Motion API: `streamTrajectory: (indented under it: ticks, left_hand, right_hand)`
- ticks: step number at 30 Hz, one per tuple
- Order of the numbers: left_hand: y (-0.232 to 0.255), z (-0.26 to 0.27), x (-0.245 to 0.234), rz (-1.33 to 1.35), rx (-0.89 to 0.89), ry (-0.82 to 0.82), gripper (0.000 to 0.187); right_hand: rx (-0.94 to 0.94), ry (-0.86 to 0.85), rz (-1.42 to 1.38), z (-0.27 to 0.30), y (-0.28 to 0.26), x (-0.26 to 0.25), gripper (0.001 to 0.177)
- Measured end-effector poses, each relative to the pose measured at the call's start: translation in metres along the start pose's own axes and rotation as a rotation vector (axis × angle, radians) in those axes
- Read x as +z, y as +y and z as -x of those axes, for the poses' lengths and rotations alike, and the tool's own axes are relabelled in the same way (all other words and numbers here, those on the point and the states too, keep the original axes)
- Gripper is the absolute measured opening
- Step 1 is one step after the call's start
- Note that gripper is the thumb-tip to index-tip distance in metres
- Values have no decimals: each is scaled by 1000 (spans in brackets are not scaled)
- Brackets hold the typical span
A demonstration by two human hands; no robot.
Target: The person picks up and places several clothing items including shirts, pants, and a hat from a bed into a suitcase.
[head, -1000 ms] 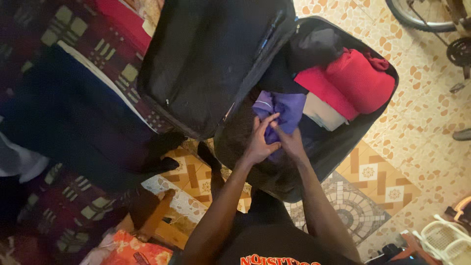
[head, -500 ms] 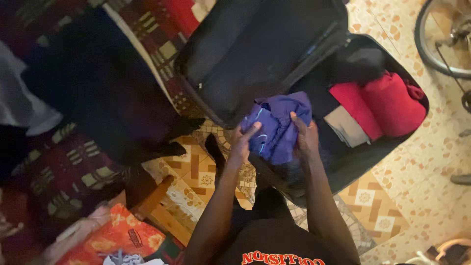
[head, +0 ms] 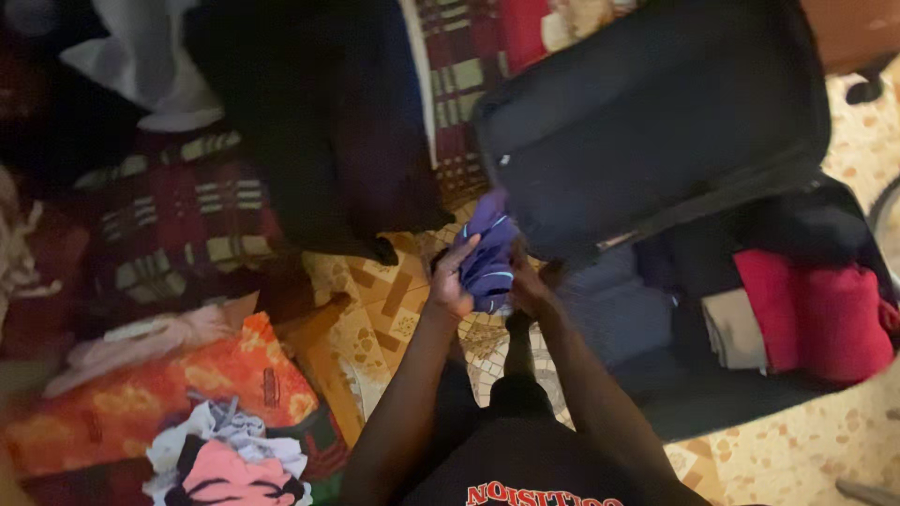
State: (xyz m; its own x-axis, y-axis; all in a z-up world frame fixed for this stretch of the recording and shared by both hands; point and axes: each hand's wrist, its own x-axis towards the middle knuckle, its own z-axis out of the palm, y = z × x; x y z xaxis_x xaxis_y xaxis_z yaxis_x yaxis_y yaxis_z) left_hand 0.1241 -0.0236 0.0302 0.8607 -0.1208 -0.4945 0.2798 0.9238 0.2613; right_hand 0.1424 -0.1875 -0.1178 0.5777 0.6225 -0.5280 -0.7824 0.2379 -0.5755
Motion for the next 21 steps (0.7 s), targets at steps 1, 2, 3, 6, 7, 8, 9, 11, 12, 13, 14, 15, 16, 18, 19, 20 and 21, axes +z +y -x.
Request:
streamTrajectory:
  ticks: [1, 2, 3, 6, 7, 8, 9, 11, 12, 13, 14, 15, 16, 18, 19, 20, 21]
  left_hand:
    - [11, 5, -9, 19, 38, 15, 43]
    - [22, 13, -20, 30, 57, 19, 43]
    - [33, 23, -31, 110, 62, -51, 45]
    - [65, 53, -62, 221, 140, -103, 44]
    - [74, 66, -73, 247, 194, -81, 41]
    - [81, 76, -83, 250, 211, -74, 41]
    - [91, 82, -93, 182, 275, -17, 39]
    - [107, 94, -116, 115, 350, 42, 39]
    - [111, 100, -131, 0, 348, 96, 40]
    - [113, 105, -149, -113, 341, 150, 41]
    - [112, 105, -169, -111, 349, 152, 41]
    - [108, 100, -190, -185, 388, 193, 42]
    - [104, 93, -210, -258, 426, 235, 44]
    - [106, 67, -240, -391, 440, 244, 47]
    - [108, 57, -246, -523, 439, 250, 53]
    - [109, 50, -247, -526, 442, 247, 53]
    - [110, 41, -245, -418, 387, 317, 66]
  right_hand:
    - [70, -49, -143, -12, 17, 4, 71]
    - [84, -60, -130, -23, 31, 11, 71]
    - [61, 4, -160, -35, 41, 22, 65]
    - [-74, 177, -361, -54, 22, 67, 54]
    - [-193, 299, -543, -53, 6, 88, 49]
    - [-215, 352, -428, -51, -18, 105, 51]
    - [-243, 402, -314, -50, -47, 122, 61]
    - [-274, 422, -247, -51, -94, 156, 65]
    - [-352, 372, -64, -55, -113, 171, 59]
    - [-430, 324, 118, -59, -128, 185, 53]
    - [-428, 317, 120, -67, -140, 199, 53]
    - [-457, 276, 291, -75, -152, 208, 43]
    - [-485, 234, 462, -86, -163, 218, 34]
    - [-500, 164, 553, -118, -177, 239, 34]
    - [-514, 108, 643, -137, -184, 247, 34]
    - [-627, 36, 651, -167, -188, 260, 37]
    - [-735, -36, 659, -195, -194, 271, 39]
